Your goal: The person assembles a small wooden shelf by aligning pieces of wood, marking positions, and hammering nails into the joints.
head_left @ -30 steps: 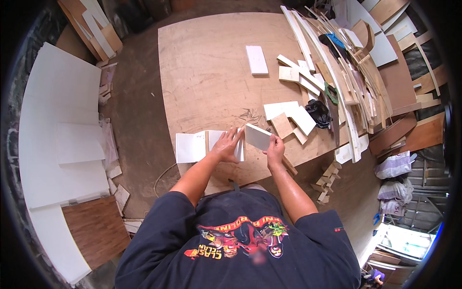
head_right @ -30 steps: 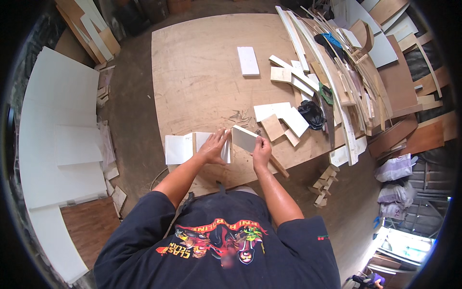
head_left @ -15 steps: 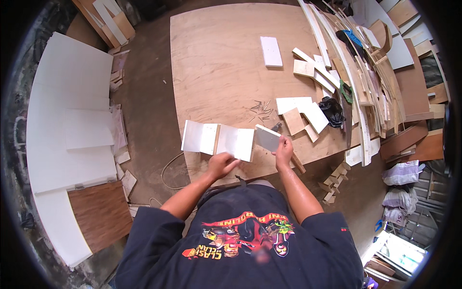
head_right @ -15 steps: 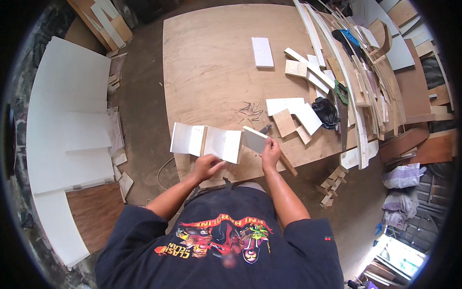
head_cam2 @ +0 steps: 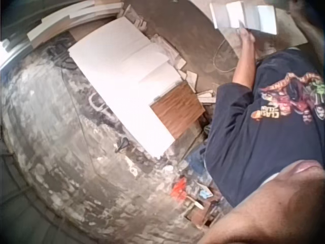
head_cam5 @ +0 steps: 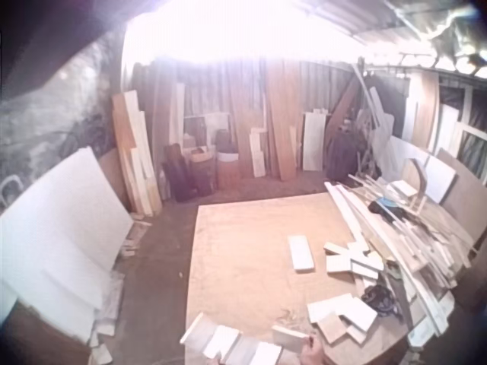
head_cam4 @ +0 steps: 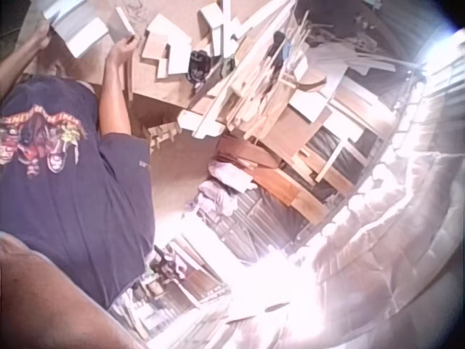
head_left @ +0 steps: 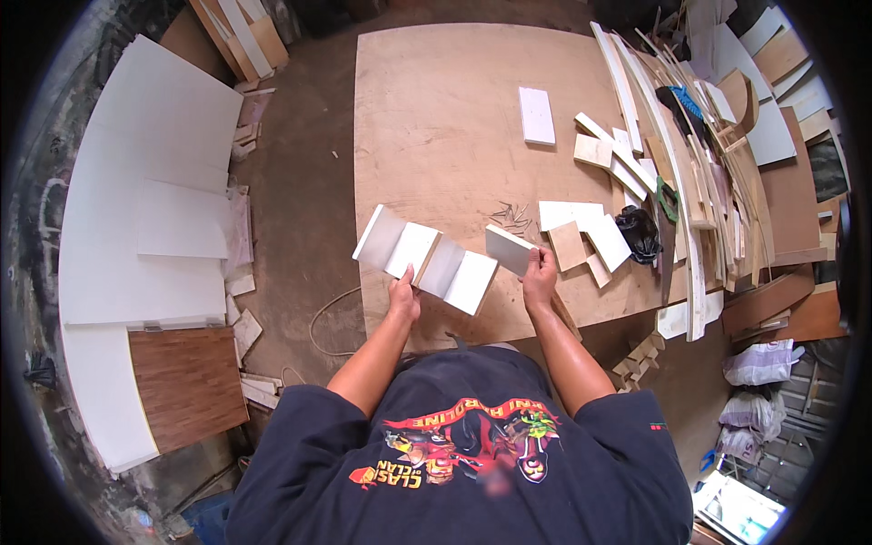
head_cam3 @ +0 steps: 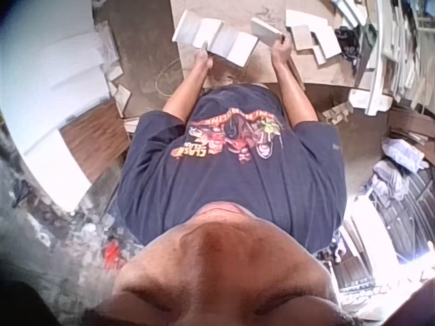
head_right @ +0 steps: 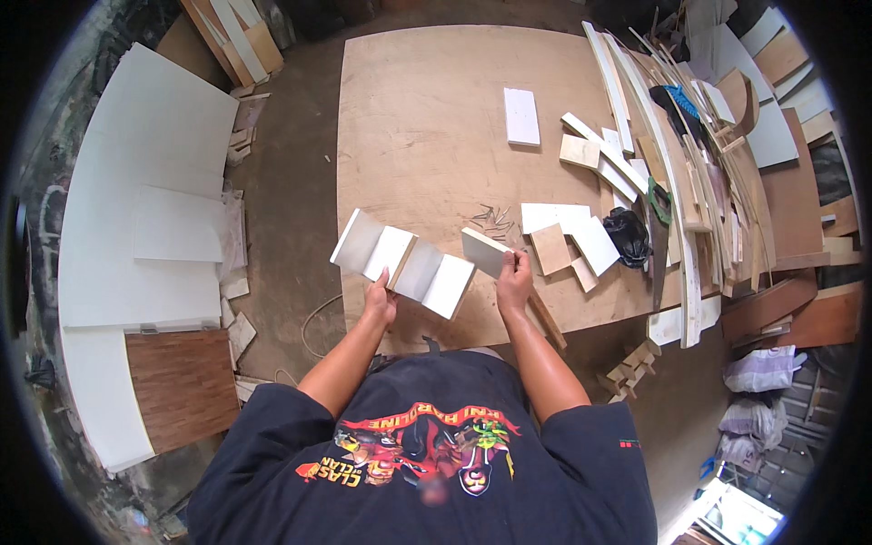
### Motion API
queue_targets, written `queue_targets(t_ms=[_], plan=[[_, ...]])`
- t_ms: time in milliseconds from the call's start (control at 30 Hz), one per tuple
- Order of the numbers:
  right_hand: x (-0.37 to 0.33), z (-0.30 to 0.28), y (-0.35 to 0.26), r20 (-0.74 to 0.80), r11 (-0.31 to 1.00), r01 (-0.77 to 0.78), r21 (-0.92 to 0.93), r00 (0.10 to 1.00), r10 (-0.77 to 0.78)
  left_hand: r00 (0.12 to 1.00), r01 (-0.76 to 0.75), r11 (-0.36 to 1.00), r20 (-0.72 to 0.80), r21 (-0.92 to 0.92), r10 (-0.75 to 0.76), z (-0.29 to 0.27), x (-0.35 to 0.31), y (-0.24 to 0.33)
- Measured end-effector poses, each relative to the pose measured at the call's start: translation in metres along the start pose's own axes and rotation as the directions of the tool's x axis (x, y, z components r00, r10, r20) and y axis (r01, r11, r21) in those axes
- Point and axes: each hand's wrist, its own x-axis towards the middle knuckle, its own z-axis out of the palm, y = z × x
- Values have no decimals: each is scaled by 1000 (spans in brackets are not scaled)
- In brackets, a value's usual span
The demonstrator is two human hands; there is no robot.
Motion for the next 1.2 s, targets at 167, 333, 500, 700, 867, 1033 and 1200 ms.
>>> queue_targets(t_ms=[167,333,500,700,867,1033,1200], plan=[[-1,-17,-21,5,987,-132,92,991,132,960,-271,898,168,347,224,3,-16,41],[5,-24,-49,-13,958,-173,229,983,181,945,-244,883,304,402,122,10,-16,61],[8,-20,-76,-57,932,-129,340,986,157,944,-230,866,319,444,87,19,-24,66],[-5,-18,-85,-50,919,-181,351,976,211,931,-185,927,360,326,59,29,-26,81],[-11,-19,-95,-18,884,-147,444,985,173,913,-201,939,401,278,76,29,-20,92],[-12,-20,-110,-9,878,-85,470,995,101,872,-181,938,489,295,14,25,-17,103],[-23,-15,-125,38,861,-64,505,998,52,834,-225,910,552,349,-6,23,-19,112]])
